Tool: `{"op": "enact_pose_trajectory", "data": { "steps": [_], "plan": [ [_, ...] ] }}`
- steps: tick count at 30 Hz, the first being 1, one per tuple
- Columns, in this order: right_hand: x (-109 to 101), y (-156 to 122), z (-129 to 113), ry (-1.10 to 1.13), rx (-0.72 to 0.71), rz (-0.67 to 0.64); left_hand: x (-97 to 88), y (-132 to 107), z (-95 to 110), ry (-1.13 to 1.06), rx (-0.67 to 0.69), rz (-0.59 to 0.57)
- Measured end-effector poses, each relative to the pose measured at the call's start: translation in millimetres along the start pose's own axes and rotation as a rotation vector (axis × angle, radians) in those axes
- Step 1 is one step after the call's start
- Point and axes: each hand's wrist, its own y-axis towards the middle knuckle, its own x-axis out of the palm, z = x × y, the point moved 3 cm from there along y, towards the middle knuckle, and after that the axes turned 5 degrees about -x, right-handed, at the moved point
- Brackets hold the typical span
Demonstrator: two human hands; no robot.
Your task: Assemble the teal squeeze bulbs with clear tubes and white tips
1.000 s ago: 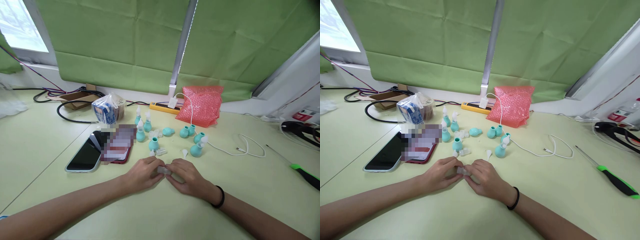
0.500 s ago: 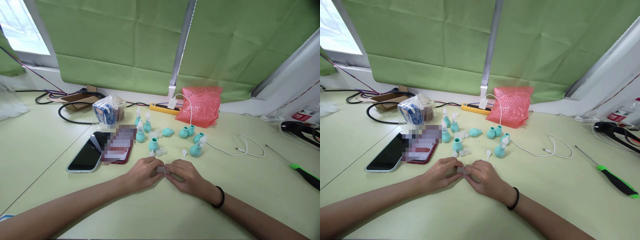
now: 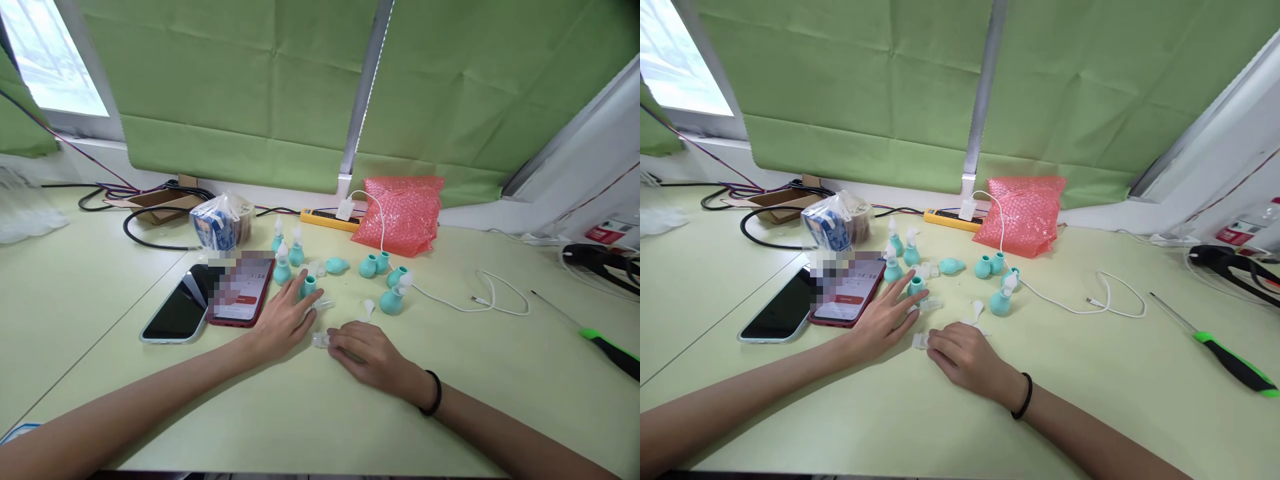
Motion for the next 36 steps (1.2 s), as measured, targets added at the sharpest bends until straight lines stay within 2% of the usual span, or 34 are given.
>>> {"op": "enact_pose_trajectory", "data": {
  "steps": [4,7,13,15,17,19,22,24,27,31,34,36],
  "plan": [
    [1,1,1,0.043,0.081,-0.054,3.2,0,-2,0.0,-0.037,-0.006],
    [0,1,0,0.079,0.129,-0.056,-0.9,2,-3,-0.036,-0.034,0.028],
    [-16,2,6,0.204,0.304,0.271,-19.8,-4,2,-0.197,0.042,0.283],
    [-23,3,12,0.345,0.402,0.35,-22.2,-10,8,-0.263,0.105,0.306],
    [-29,3,18,0.543,0.485,0.386,-21.2,-16,15,-0.336,0.167,0.248],
    [-32,4,21,0.719,0.535,0.373,-18.9,-20,20,-0.409,0.168,0.151],
    [-31,4,19,0.845,0.573,0.326,-16.5,-20,22,-0.532,0.06,0.013],
    [-27,4,15,0.869,0.598,0.284,-16.3,-18,21,-0.62,-0.007,-0.039],
    [-19,2,12,0.864,0.631,0.248,-16.3,-15,21,-0.662,-0.069,-0.026],
    [-15,0,12,0.82,0.637,0.234,-14.0,-14,23,-0.634,-0.082,0.024],
    [-17,0,10,0.758,0.574,0.197,-11.7,-14,24,-0.603,-0.082,0.016],
    [-20,1,7,0.661,0.481,0.196,-10.4,-13,25,-0.571,-0.067,-0.016]
  ]
}}
